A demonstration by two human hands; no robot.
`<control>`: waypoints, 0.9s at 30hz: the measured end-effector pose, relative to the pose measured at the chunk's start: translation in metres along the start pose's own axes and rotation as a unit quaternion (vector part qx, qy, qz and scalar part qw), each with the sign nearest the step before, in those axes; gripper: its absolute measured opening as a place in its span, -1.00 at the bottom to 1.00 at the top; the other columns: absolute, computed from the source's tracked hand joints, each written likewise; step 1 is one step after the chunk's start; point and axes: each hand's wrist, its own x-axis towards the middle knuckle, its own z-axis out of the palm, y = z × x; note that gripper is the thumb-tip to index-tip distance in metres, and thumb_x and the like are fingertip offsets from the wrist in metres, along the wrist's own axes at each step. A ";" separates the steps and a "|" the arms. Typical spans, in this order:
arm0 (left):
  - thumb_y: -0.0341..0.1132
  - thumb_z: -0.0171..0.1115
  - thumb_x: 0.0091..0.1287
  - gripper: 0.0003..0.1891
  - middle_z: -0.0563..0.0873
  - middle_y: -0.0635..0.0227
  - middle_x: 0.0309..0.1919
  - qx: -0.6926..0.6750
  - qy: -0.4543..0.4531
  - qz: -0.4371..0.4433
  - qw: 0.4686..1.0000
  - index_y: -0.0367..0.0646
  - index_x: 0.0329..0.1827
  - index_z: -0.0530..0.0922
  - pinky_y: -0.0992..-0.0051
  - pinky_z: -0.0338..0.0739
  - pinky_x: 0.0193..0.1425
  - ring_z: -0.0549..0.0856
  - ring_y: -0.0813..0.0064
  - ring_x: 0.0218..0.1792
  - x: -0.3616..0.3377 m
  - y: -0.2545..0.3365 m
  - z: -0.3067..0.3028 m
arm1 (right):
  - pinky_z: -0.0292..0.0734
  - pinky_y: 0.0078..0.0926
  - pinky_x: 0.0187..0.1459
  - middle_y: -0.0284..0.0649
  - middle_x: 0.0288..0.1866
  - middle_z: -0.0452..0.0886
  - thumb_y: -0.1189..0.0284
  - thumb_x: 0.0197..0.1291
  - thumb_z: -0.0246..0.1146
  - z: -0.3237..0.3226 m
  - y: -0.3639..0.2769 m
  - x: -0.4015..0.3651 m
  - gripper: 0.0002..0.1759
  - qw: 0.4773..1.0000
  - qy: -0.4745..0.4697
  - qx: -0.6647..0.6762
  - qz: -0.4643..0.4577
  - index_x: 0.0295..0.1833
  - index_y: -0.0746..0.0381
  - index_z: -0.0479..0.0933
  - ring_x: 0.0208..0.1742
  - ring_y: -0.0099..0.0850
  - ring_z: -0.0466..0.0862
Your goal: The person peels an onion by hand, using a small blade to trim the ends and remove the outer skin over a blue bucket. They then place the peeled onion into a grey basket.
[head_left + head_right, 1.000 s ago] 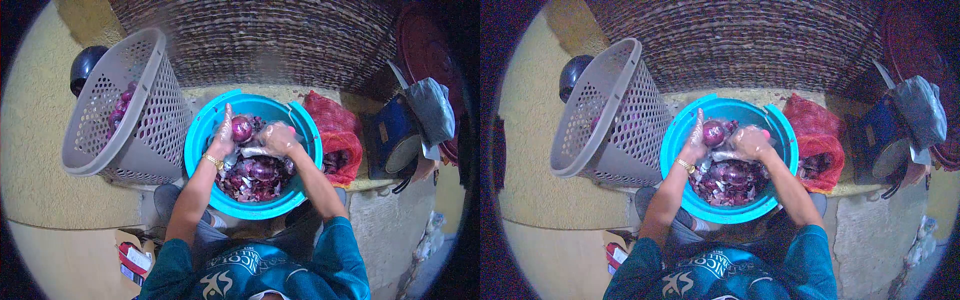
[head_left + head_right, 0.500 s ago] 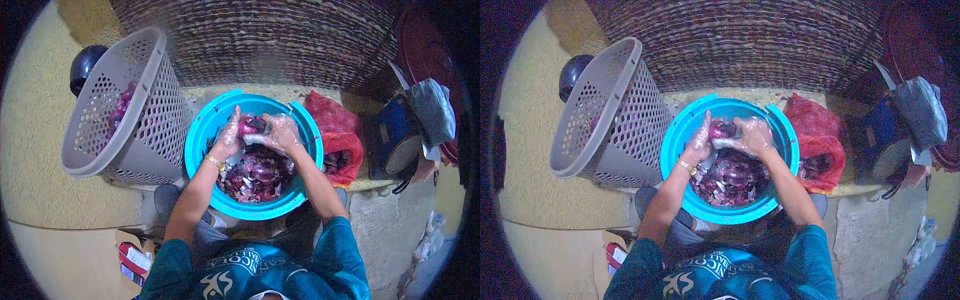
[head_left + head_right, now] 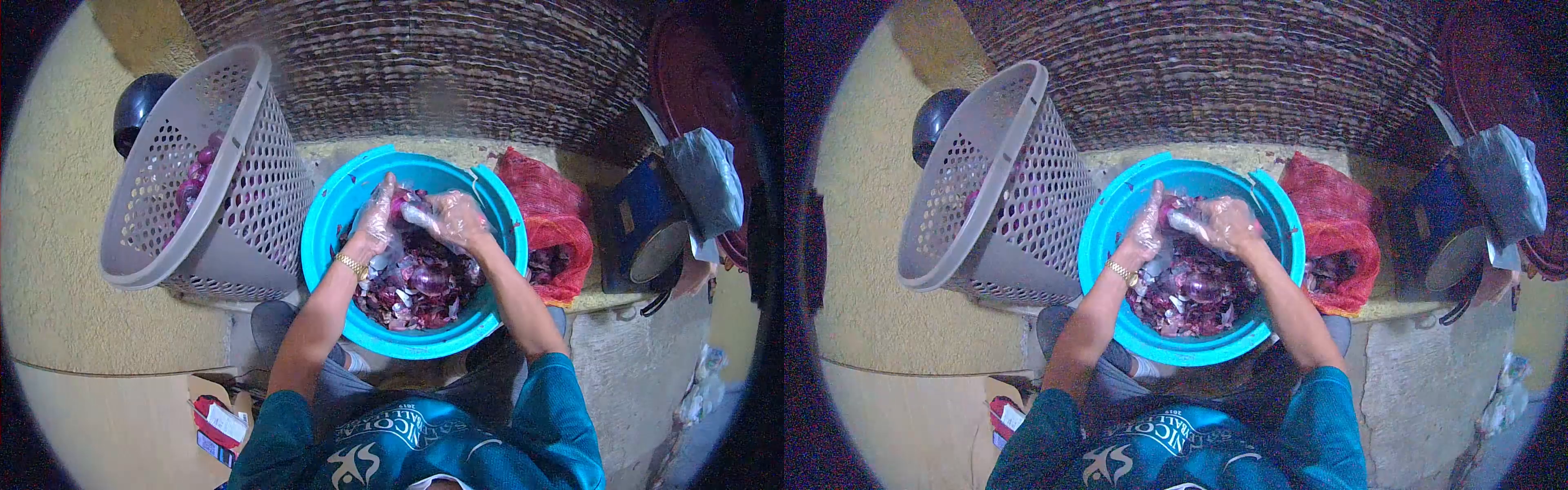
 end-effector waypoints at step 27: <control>0.35 0.03 0.34 -0.35 0.68 0.30 -0.24 -0.022 0.014 0.006 1.000 -0.14 -0.04 0.53 0.34 0.64 -0.07 0.69 0.42 -0.25 -0.015 0.013 0.018 | 0.54 -0.04 -0.18 0.00 -0.39 0.66 -0.26 -0.10 0.37 0.003 0.015 0.000 -0.28 0.998 0.025 -0.047 -0.016 -0.14 0.19 0.62 -0.23 0.00 0.69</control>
